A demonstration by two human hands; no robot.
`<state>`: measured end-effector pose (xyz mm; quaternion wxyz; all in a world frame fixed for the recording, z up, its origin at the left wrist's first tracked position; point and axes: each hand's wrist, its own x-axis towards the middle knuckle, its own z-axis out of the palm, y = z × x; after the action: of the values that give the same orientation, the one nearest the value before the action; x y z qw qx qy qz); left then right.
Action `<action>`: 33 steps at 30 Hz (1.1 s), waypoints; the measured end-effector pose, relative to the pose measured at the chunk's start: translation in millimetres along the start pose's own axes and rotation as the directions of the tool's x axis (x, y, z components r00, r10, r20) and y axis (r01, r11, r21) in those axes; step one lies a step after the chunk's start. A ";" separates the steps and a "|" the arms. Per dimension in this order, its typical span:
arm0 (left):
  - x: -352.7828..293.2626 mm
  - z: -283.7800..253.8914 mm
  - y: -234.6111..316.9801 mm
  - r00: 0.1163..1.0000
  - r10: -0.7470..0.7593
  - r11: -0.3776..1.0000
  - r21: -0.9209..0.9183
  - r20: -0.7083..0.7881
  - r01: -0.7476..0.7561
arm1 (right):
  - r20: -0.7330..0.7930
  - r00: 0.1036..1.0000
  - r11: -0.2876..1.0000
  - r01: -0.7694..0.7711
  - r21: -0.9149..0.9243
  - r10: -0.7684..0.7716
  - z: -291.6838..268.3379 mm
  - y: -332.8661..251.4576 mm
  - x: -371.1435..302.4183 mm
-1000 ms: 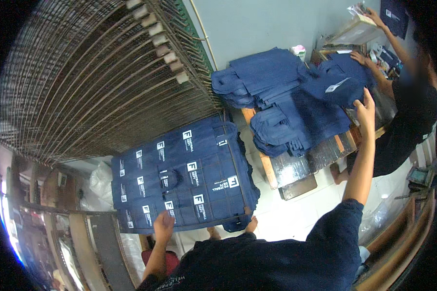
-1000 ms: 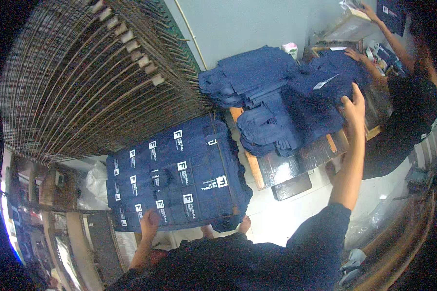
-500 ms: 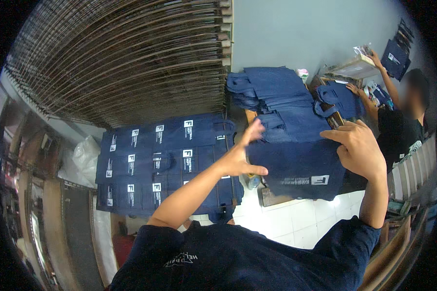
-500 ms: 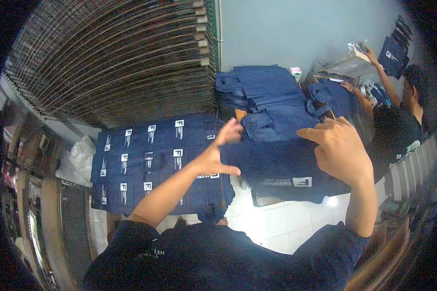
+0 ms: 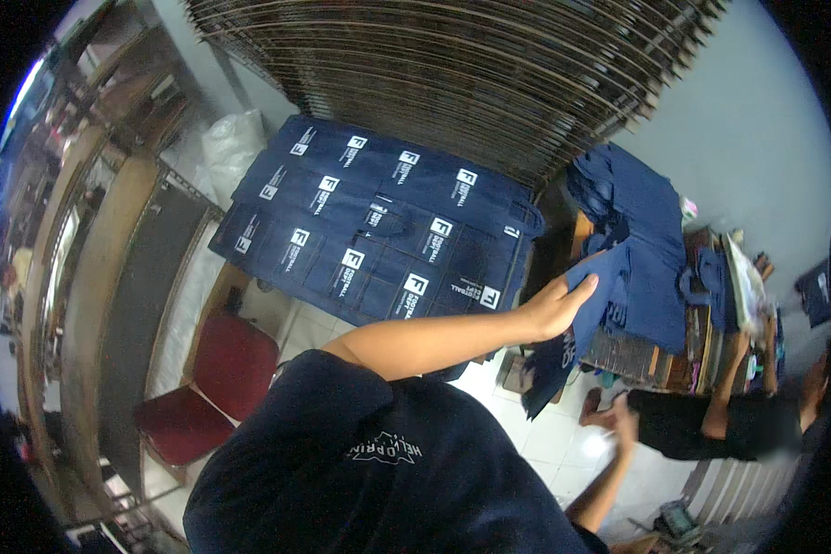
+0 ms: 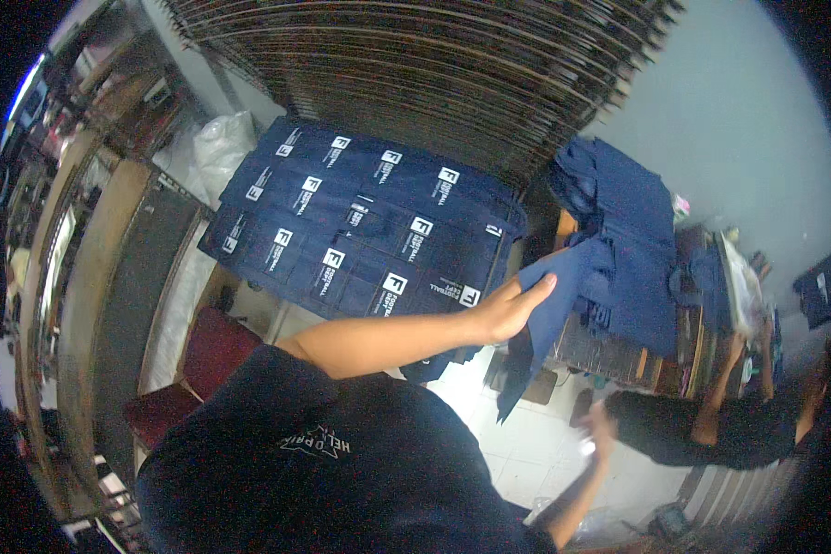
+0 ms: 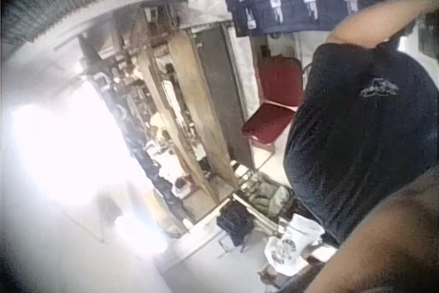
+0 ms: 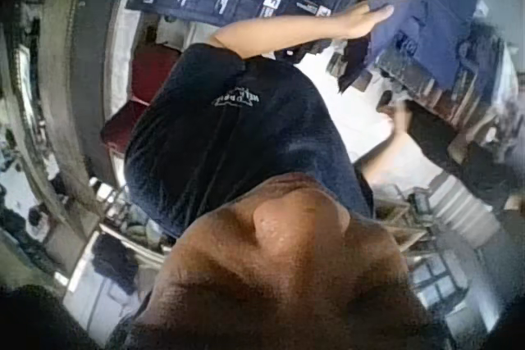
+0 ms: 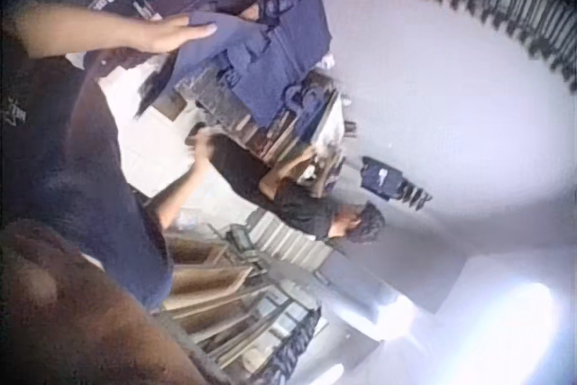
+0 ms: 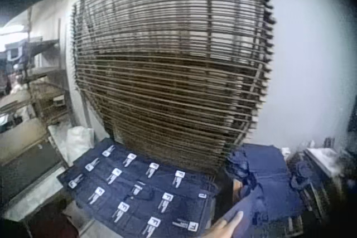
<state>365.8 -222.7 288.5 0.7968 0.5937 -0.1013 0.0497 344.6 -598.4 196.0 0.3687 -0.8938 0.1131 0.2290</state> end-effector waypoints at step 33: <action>-139.8 -481.4 -27.9 0.637 -0.423 0.883 -0.452 -0.644 0.129 | 0.268 0.962 0.261 -0.246 0.934 -0.054 342.1 -330.6 136.3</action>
<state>284.4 235.2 99.3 0.8635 0.3742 0.3094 0.1365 474.4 -127.5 116.4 0.8298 -0.4427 0.2363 0.2443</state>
